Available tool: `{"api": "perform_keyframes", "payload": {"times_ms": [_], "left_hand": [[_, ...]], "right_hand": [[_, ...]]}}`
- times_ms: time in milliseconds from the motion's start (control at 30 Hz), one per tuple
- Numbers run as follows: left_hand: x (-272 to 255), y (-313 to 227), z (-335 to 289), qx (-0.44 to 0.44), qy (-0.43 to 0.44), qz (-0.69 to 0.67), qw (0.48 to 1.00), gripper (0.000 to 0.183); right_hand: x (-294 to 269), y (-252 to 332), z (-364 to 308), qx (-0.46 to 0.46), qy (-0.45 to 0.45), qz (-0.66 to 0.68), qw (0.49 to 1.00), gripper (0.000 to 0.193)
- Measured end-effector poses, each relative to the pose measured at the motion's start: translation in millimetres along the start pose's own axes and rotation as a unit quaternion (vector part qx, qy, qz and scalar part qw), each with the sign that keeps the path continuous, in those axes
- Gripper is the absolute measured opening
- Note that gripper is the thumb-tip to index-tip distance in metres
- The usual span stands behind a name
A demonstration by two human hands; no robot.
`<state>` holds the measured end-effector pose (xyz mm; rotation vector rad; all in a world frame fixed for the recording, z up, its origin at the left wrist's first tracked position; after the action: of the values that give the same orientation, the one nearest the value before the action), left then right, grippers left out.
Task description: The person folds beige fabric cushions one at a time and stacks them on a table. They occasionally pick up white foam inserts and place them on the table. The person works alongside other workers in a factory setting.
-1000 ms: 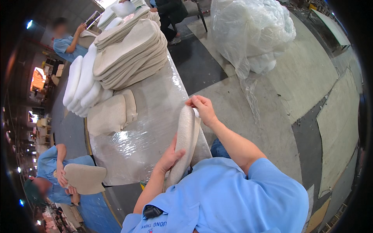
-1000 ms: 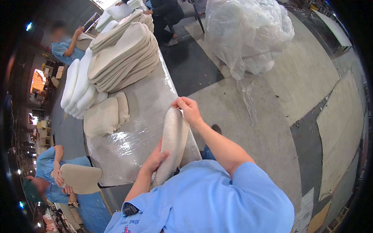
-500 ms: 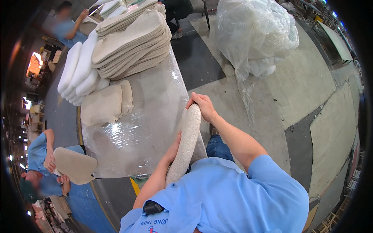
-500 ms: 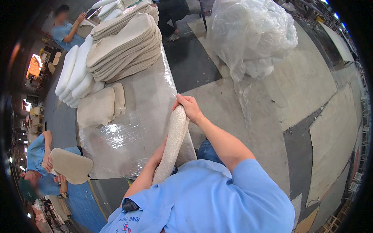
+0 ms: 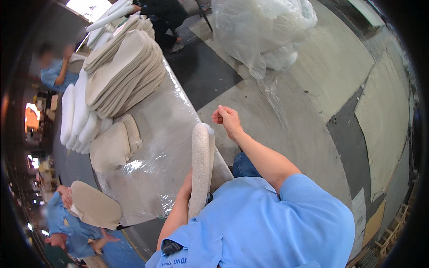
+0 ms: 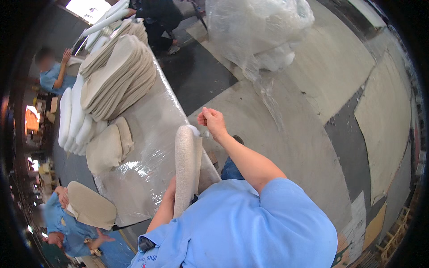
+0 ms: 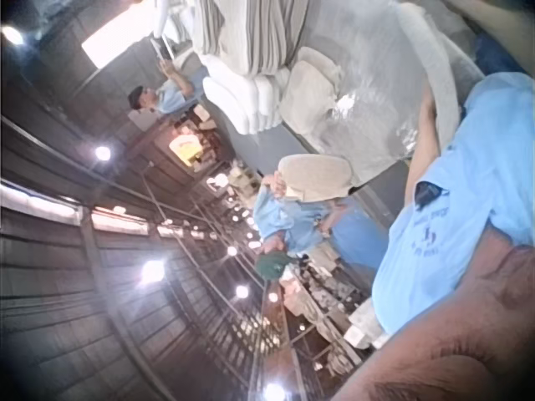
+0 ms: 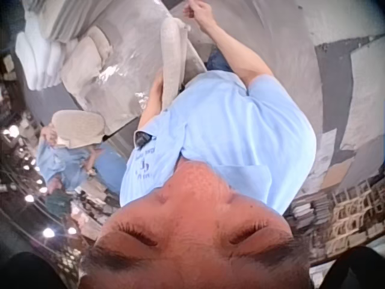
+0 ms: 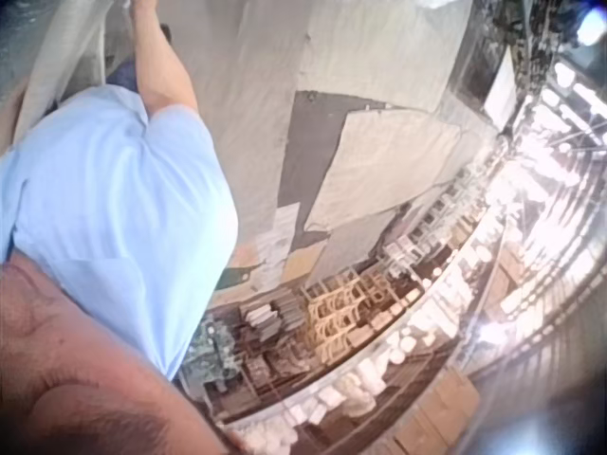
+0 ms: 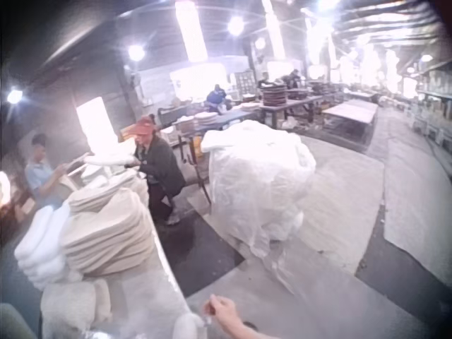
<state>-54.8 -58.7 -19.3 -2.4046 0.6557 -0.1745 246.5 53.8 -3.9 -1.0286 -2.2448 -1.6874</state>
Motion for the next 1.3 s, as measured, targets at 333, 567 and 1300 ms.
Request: {"api": "perform_keyframes", "payload": {"times_ms": [333, 567, 1300], "left_hand": [[-12.5, -0.5, -5.0, -0.017, -0.056, 0.023, 0.998, 0.057], [24.9, -60.1, -26.5, 0.197, -0.086, 0.212, 0.953, 0.069], [-8.1, -80.9, 30.2, 0.126, -0.278, 0.26, 0.916, 0.033]], "right_hand": [[-10.6, -85.1, -49.6, 0.164, -0.04, -0.043, 0.985, 0.031], [-18.9, -91.1, -72.2, 0.174, -0.083, 0.158, 0.968, 0.035], [-37.3, -4.3, -3.4, 0.175, -0.085, -0.193, 0.962, 0.037]]}}
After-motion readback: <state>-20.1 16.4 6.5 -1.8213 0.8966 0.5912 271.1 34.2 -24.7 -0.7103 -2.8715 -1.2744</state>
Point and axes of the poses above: each hand's wrist, its own z-axis towards the middle knuckle, its own x-axis out of the palm, y = z × x, the point moved 6 cm from there along z, towards the middle knuckle
